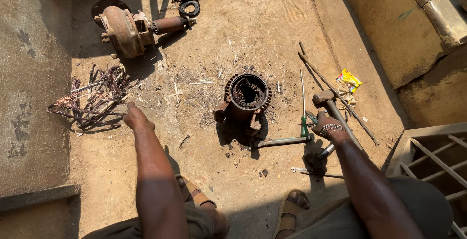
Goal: The person kneels on a concrete floor and dismantles a burnt electric motor stator, prying burnt copper windings out of the housing with a screwdriver and pliers and pulling the wiring out by hand. They then hold a rod against the motor housing and strike it with a hammer to knock out remaining debris.
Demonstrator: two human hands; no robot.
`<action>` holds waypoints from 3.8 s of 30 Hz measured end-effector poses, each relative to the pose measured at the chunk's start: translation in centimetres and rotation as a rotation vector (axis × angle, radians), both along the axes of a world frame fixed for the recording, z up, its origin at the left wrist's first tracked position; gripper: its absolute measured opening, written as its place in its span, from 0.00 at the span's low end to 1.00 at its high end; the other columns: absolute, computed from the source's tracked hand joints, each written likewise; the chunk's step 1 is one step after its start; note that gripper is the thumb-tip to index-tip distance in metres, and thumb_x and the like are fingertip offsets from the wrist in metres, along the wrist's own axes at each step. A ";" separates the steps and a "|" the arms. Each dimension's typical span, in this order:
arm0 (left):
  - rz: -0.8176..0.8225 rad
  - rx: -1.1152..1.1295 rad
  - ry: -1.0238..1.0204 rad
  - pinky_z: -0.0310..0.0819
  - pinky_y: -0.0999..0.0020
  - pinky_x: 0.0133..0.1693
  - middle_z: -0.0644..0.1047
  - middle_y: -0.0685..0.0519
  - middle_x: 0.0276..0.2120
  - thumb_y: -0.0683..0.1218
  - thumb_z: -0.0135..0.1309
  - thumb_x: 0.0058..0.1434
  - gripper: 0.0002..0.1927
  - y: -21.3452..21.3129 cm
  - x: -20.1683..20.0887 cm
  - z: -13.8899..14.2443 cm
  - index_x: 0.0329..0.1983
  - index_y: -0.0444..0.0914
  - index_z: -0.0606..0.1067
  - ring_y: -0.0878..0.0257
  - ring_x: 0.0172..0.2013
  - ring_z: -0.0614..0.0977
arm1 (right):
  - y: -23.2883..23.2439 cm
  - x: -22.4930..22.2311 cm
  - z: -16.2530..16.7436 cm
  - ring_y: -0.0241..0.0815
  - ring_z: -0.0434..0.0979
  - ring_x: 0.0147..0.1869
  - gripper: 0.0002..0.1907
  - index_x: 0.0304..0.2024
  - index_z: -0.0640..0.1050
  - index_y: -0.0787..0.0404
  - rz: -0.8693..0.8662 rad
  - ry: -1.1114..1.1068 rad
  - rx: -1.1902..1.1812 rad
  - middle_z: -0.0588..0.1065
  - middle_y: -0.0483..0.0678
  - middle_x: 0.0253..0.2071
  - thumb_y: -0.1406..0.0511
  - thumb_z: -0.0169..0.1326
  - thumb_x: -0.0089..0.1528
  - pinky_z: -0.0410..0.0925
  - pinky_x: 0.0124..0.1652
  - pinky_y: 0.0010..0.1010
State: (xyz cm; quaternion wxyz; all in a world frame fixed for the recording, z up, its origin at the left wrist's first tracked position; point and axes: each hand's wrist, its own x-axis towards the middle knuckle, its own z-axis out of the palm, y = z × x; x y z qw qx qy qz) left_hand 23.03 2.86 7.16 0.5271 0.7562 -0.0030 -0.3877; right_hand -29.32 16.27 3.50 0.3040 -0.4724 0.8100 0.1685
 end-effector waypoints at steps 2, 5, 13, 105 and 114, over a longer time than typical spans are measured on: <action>-0.166 -0.084 -0.110 0.65 0.43 0.63 0.64 0.40 0.66 0.48 0.50 0.68 0.28 0.2 -2.8 -0.9 0.67 0.34 0.62 0.48 0.64 0.69 | 0.3 -0.4 -0.5 0.62 0.81 0.58 0.39 0.69 0.62 0.59 -0.038 0.008 -0.020 0.78 0.67 0.55 0.60 0.62 0.58 0.72 0.56 0.50; -0.589 -0.168 -0.184 0.73 0.53 0.63 0.76 0.42 0.58 0.48 0.54 0.65 0.23 1.0 -9.3 -4.3 0.62 0.36 0.72 0.53 0.58 0.78 | 1.2 -0.9 -1.5 0.75 0.67 0.66 0.43 0.71 0.56 0.57 -0.173 0.046 -0.015 0.58 0.75 0.67 0.60 0.63 0.59 0.68 0.57 0.57; -1.355 -0.105 -0.699 0.71 0.41 0.57 0.77 0.38 0.55 0.68 0.38 0.70 0.35 0.6 -18.0 -6.9 0.71 0.43 0.65 0.42 0.53 0.79 | 1.5 -1.3 -1.3 0.70 0.57 0.75 0.31 0.71 0.61 0.41 -0.071 0.275 -0.088 0.59 0.61 0.70 0.59 0.52 0.65 0.54 0.64 0.69; -1.418 0.214 -0.482 0.32 0.19 0.67 0.70 0.44 0.68 0.86 0.26 0.53 0.55 -4.5 -25.9 -6.4 0.73 0.50 0.64 0.39 0.72 0.60 | -12.1 8.9 -0.3 0.43 0.82 0.32 0.36 0.30 0.79 0.54 -0.296 -0.343 -0.923 0.79 0.45 0.26 0.32 0.65 0.41 0.73 0.36 0.40; -0.891 0.170 -0.377 0.42 0.22 0.64 0.74 0.32 0.59 0.85 0.24 0.58 0.58 4.6 -23.3 -12.6 0.75 0.41 0.61 0.32 0.65 0.64 | -14.4 11.3 -1.2 0.40 0.78 0.30 0.36 0.27 0.77 0.52 0.292 -0.476 -0.962 0.76 0.42 0.25 0.30 0.61 0.45 0.72 0.35 0.37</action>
